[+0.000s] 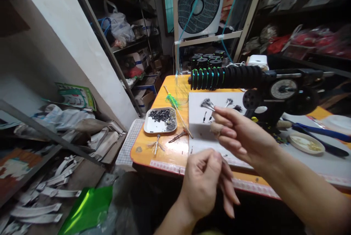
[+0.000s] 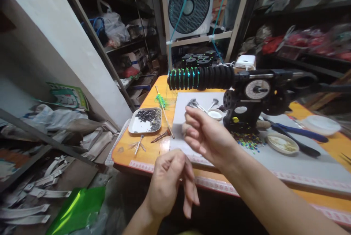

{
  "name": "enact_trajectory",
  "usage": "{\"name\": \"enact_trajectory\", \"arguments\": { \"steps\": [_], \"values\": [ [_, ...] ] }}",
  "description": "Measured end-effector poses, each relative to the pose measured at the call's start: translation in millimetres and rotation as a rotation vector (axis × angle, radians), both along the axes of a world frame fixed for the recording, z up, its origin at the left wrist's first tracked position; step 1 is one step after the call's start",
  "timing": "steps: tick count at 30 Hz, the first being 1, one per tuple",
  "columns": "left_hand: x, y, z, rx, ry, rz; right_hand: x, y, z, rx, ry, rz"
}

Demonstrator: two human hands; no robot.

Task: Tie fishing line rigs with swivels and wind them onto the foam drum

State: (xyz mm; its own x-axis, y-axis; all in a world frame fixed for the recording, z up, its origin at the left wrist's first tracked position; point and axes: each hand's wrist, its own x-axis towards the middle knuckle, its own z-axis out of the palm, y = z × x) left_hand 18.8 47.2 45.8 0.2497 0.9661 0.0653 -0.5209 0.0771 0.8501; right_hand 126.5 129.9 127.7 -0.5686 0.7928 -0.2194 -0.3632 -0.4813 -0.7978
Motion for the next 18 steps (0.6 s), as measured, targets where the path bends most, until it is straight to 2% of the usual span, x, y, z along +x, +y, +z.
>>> {"name": "enact_trajectory", "arguments": {
  "steps": [2, 5, 11, 15, 18],
  "values": [
    [4.0, -9.7, -11.2, -0.053, -0.102, -0.037, -1.2, 1.8, 1.5, -0.003, 0.015, -0.038],
    [7.4, -20.9, -24.4, -0.097, -0.268, -0.019, -0.6, 3.1, 0.8, -0.026, -0.003, -0.023],
    [6.0, -29.2, -34.7, -0.112, -0.446, -0.108, 0.1, 2.0, -5.3, -0.059, -0.017, -0.03],
    [4.4, -35.4, -38.3, -0.119, -0.425, -0.123, 1.4, 2.3, -5.7, -0.087, -0.023, -0.033],
    [5.9, -41.4, -41.4, -0.157, -0.373, -0.068, 1.7, 2.5, -6.0, -0.107, -0.033, -0.029]
  ]
}}
